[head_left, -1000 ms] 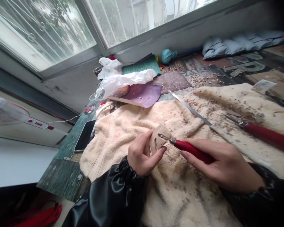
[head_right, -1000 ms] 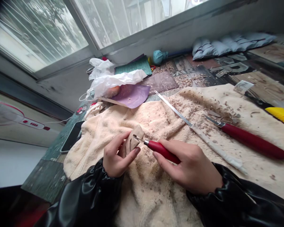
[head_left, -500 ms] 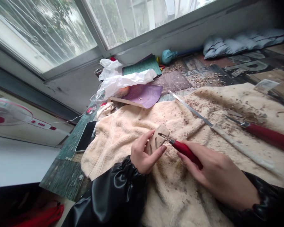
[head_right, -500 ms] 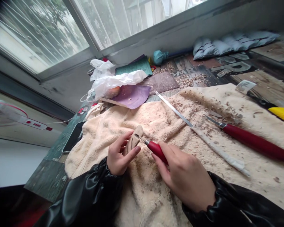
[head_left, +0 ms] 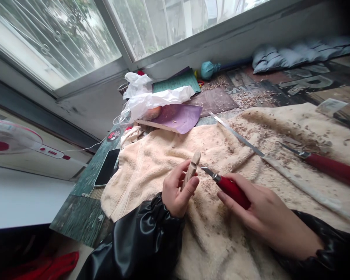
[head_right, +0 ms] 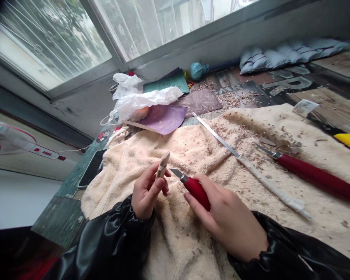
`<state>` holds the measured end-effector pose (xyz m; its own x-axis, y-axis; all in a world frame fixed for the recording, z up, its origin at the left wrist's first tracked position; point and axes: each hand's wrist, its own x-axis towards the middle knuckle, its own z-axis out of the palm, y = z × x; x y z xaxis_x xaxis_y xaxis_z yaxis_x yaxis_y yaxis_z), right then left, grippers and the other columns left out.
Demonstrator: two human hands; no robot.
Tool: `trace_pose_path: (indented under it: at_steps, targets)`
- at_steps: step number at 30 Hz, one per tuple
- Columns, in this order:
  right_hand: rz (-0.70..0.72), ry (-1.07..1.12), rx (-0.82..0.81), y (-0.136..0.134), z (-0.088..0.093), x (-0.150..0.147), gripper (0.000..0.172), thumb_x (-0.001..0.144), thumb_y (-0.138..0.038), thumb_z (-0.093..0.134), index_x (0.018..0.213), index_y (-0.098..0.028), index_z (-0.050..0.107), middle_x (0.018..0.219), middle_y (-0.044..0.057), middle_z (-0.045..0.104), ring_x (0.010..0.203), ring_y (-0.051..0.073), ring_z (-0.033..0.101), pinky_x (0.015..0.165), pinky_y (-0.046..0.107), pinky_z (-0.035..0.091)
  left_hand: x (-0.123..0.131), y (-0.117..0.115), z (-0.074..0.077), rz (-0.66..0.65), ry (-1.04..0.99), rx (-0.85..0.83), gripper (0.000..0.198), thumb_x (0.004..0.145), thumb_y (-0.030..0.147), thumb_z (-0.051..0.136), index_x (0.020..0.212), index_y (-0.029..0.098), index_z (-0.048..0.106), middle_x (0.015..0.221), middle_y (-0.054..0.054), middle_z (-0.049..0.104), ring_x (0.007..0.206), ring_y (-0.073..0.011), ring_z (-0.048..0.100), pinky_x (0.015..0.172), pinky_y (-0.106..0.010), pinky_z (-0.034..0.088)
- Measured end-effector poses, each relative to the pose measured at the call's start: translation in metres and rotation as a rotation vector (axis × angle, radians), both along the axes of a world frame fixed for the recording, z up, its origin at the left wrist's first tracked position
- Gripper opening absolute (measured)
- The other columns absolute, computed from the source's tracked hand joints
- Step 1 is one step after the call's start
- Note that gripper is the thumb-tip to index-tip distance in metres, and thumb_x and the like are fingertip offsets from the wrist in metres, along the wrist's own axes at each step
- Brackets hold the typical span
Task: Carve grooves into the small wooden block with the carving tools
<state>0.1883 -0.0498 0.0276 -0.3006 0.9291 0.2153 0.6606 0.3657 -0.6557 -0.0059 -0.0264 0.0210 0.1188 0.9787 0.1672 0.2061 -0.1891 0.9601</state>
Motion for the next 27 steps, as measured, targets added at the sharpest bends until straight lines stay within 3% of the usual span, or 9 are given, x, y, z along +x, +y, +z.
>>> trace_pose_path:
  at_steps: [8, 17, 27]
  targets:
    - [0.025, 0.097, -0.075, 0.001, 0.010, -0.003, 0.022, 0.093, -0.037, 0.041, 0.092, -0.023, 0.057, 0.070, 0.000, 0.066, 0.059, 0.015, 0.062, 0.053, 0.025, 0.048, -0.002, -0.002, 0.001, 0.016, 0.176, 0.096, 0.050, 0.085, 0.052, 0.052, 0.122, 0.019, 0.056, 0.093, -0.010, 0.066, 0.074, -0.0204, 0.063, 0.060, -0.031, 0.054]
    - [0.054, 0.139, -0.157, 0.001, 0.012, -0.003, 0.028, 0.094, -0.040, 0.038, 0.088, -0.023, 0.059, 0.073, -0.001, 0.068, 0.062, 0.015, 0.063, 0.056, 0.025, 0.050, -0.005, -0.002, 0.006, -0.039, 0.247, 0.153, 0.045, 0.085, 0.044, 0.055, 0.122, 0.019, 0.057, 0.095, -0.010, 0.067, 0.082, -0.0223, 0.064, 0.065, -0.032, 0.053]
    - [0.126, 0.179, -0.227, 0.005, 0.014, 0.004, 0.033, 0.093, -0.041, 0.040, 0.075, -0.022, 0.061, 0.063, -0.001, 0.064, 0.067, 0.017, 0.065, 0.053, 0.024, 0.050, -0.005, -0.003, 0.013, -0.042, 0.285, 0.213, 0.043, 0.078, 0.038, 0.062, 0.115, 0.015, 0.060, 0.093, -0.010, 0.068, 0.080, -0.0222, 0.064, 0.068, -0.032, 0.052]
